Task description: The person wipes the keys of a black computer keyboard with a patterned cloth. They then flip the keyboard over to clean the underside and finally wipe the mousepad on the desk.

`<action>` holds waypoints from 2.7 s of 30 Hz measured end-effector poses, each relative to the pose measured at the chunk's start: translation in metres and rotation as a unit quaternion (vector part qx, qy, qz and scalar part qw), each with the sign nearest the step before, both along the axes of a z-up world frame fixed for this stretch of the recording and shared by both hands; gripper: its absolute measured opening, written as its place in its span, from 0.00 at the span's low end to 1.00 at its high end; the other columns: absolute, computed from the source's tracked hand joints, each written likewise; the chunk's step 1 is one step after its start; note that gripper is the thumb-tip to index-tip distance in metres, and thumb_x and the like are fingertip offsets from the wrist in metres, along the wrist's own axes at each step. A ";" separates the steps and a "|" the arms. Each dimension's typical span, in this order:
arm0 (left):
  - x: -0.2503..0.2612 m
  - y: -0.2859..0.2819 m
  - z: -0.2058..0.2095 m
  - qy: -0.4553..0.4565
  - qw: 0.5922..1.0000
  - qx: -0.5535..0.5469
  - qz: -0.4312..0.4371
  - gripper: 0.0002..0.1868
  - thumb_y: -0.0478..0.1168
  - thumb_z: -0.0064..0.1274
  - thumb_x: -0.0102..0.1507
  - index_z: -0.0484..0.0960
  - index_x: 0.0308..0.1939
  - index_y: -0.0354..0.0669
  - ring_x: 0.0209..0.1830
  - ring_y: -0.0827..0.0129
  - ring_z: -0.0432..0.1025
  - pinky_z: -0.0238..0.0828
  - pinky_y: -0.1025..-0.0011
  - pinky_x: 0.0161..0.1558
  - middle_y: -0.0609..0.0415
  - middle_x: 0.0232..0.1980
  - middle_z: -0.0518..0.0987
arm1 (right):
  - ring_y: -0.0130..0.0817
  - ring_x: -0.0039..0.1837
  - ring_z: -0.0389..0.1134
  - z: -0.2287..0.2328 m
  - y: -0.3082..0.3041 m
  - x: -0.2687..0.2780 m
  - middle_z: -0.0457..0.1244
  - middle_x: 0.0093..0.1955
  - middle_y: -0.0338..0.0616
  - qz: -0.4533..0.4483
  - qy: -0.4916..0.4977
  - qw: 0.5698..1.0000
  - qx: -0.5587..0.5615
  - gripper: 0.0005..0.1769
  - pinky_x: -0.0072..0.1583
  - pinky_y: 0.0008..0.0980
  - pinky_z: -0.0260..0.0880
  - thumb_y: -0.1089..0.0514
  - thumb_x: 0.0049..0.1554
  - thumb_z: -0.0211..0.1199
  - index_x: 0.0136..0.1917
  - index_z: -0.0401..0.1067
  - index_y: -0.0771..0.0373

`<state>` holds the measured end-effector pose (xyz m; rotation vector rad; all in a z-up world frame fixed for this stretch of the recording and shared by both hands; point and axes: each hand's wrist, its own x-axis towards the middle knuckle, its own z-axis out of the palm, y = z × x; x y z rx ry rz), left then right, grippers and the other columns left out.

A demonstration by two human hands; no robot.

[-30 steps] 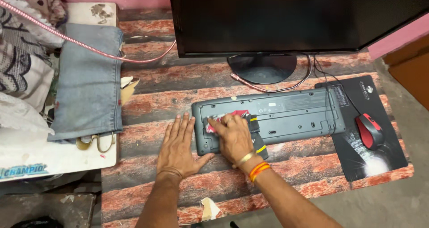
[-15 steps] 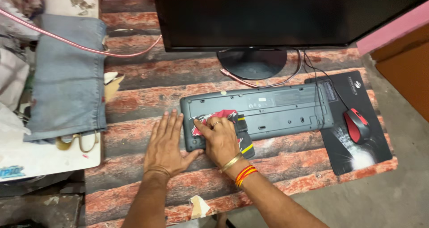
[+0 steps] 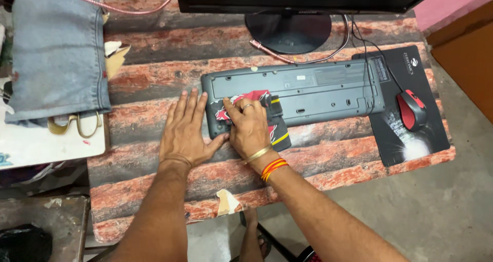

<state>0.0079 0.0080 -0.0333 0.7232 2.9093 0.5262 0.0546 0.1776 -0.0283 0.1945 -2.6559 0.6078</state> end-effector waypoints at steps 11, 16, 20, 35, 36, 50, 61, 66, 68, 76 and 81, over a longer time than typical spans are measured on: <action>0.000 -0.002 -0.013 0.016 1.000 -0.022 -0.008 0.56 0.79 0.42 0.57 0.48 0.79 0.53 0.82 0.57 0.38 0.30 0.58 0.78 0.47 0.82 0.48 | 0.45 0.49 0.62 0.002 0.048 -0.025 0.62 0.46 0.45 -0.035 0.009 0.993 0.111 0.28 0.50 0.44 0.60 0.67 0.47 0.65 0.61 0.79 0.51; -0.001 0.001 -0.012 0.019 0.999 -0.028 -0.007 0.56 0.78 0.43 0.56 0.49 0.79 0.53 0.81 0.57 0.38 0.31 0.57 0.77 0.48 0.81 0.48 | 0.44 0.49 0.61 -0.002 0.034 -0.020 0.62 0.46 0.45 -0.075 -0.031 0.995 0.060 0.29 0.50 0.44 0.60 0.67 0.48 0.67 0.64 0.78 0.53; 0.000 0.000 -0.004 0.022 0.999 -0.038 -0.004 0.58 0.77 0.47 0.55 0.50 0.79 0.49 0.82 0.55 0.39 0.33 0.56 0.77 0.46 0.81 0.50 | 0.45 0.50 0.61 0.008 0.038 -0.007 0.62 0.47 0.45 -0.018 -0.021 0.999 0.045 0.35 0.52 0.44 0.62 0.66 0.44 0.67 0.66 0.76 0.54; -0.001 0.003 -0.004 0.044 0.999 -0.021 -0.010 0.58 0.75 0.47 0.54 0.50 0.78 0.47 0.81 0.54 0.41 0.36 0.56 0.77 0.45 0.80 0.52 | 0.47 0.52 0.63 -0.003 0.031 -0.033 0.64 0.47 0.44 -0.079 0.005 0.996 0.032 0.29 0.51 0.46 0.62 0.70 0.44 0.61 0.58 0.80 0.53; -0.001 0.003 -0.003 0.045 0.999 -0.026 -0.010 0.58 0.75 0.47 0.54 0.50 0.78 0.47 0.81 0.54 0.41 0.36 0.55 0.76 0.45 0.80 0.51 | 0.47 0.52 0.64 -0.002 0.027 -0.028 0.64 0.48 0.45 -0.040 0.006 0.999 0.026 0.29 0.52 0.46 0.63 0.69 0.45 0.61 0.60 0.79 0.54; -0.007 0.003 0.004 -0.051 0.995 -0.086 -0.014 0.59 0.79 0.42 0.56 0.42 0.80 0.53 0.81 0.59 0.34 0.26 0.59 0.77 0.49 0.85 0.42 | 0.47 0.47 0.62 0.003 0.038 -0.010 0.63 0.44 0.47 -0.118 -0.008 0.992 0.031 0.32 0.50 0.45 0.63 0.74 0.44 0.57 0.60 0.79 0.56; -0.003 0.000 0.006 -0.039 0.998 -0.050 -0.010 0.59 0.78 0.46 0.55 0.44 0.79 0.53 0.82 0.57 0.35 0.27 0.58 0.77 0.48 0.82 0.43 | 0.42 0.45 0.63 0.029 0.081 0.003 0.64 0.46 0.44 0.092 -0.057 0.989 0.104 0.31 0.50 0.40 0.68 0.73 0.44 0.60 0.60 0.78 0.57; -0.003 0.000 0.004 -0.036 0.998 -0.040 -0.011 0.59 0.78 0.46 0.55 0.45 0.79 0.52 0.81 0.56 0.35 0.28 0.58 0.77 0.46 0.82 0.44 | 0.44 0.46 0.64 0.029 0.103 0.010 0.65 0.43 0.45 0.026 -0.036 0.996 0.083 0.27 0.50 0.42 0.68 0.73 0.46 0.61 0.59 0.79 0.57; -0.003 -0.001 0.006 -0.038 0.998 -0.040 -0.009 0.58 0.77 0.47 0.55 0.45 0.79 0.51 0.82 0.56 0.35 0.28 0.57 0.77 0.46 0.81 0.44 | 0.45 0.46 0.64 0.023 0.081 0.015 0.64 0.44 0.46 -0.007 -0.028 0.998 0.048 0.26 0.49 0.42 0.68 0.72 0.48 0.61 0.59 0.78 0.58; -0.004 0.003 0.012 -0.045 0.994 -0.104 -0.011 0.59 0.74 0.49 0.54 0.42 0.79 0.53 0.82 0.59 0.34 0.27 0.59 0.77 0.49 0.85 0.41 | 0.44 0.47 0.64 0.020 0.019 0.012 0.64 0.45 0.45 0.070 -0.046 0.996 0.035 0.29 0.50 0.42 0.66 0.72 0.46 0.60 0.59 0.79 0.56; -0.003 0.003 0.017 -0.059 0.995 -0.077 -0.011 0.61 0.77 0.47 0.55 0.43 0.81 0.52 0.82 0.57 0.34 0.28 0.58 0.77 0.47 0.84 0.42 | 0.43 0.46 0.63 0.034 0.057 0.010 0.64 0.44 0.43 0.165 -0.121 0.974 0.099 0.30 0.51 0.41 0.67 0.70 0.47 0.61 0.62 0.78 0.54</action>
